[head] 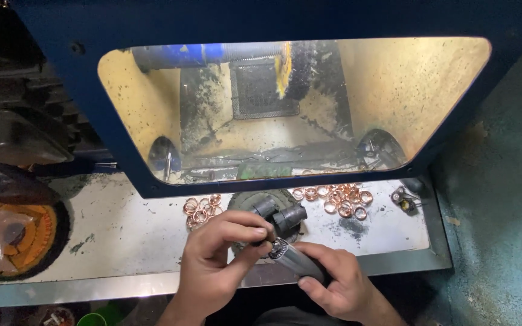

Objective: Polishing small copper rings using a handheld rotary tool at a jewelry workbench.

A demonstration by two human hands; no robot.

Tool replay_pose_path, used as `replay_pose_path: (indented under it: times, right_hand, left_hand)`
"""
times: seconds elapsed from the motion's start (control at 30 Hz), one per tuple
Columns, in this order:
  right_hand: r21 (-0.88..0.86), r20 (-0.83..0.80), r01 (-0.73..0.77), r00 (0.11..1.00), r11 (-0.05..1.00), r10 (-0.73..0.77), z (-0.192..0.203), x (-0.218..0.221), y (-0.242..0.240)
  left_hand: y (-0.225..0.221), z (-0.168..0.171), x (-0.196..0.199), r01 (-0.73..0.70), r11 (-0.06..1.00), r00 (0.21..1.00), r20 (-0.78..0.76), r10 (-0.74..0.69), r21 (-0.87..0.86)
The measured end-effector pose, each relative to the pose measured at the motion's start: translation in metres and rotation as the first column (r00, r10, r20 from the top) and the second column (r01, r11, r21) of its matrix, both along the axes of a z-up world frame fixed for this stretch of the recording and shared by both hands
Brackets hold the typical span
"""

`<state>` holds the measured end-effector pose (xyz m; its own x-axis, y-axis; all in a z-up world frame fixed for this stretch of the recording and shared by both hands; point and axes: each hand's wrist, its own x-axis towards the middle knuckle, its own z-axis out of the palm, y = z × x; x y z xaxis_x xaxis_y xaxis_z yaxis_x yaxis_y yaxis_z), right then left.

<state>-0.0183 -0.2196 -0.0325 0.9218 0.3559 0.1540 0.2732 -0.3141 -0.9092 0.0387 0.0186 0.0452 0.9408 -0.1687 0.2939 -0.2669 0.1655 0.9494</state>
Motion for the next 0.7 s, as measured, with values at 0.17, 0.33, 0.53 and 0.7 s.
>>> replay_pose_path:
  times: [0.17, 0.33, 0.53, 0.7]
  right_hand:
    - [0.022, 0.033, 0.010, 0.999, 1.000, -0.011, -0.007, -0.004, -0.002]
    - [-0.091, 0.194, -0.013, 0.981, 0.996, 0.030, -0.004, -0.007, -0.011]
    - [-0.122, 0.447, 0.338, 0.858, 0.933, -0.253, 0.003, 0.008, -0.069]
    - [-0.573, 0.649, 0.720, 0.690, 0.391, -0.321, 0.036, 0.060, -0.103]
  left_hand:
    - [-0.013, -0.025, -0.018, 0.081, 0.975, 0.988, -0.112, -0.106, -0.205]
    - [-0.038, -0.031, -0.028, 0.352, 0.908, 0.899, -0.189, -0.396, -0.228]
    - [-0.040, -0.042, -0.033, 0.392, 0.789, 0.884, -0.042, -0.465, -0.473]
    - [-0.030, -0.059, -0.044, 0.229, 0.797, 0.875, -0.240, -0.420, -0.559]
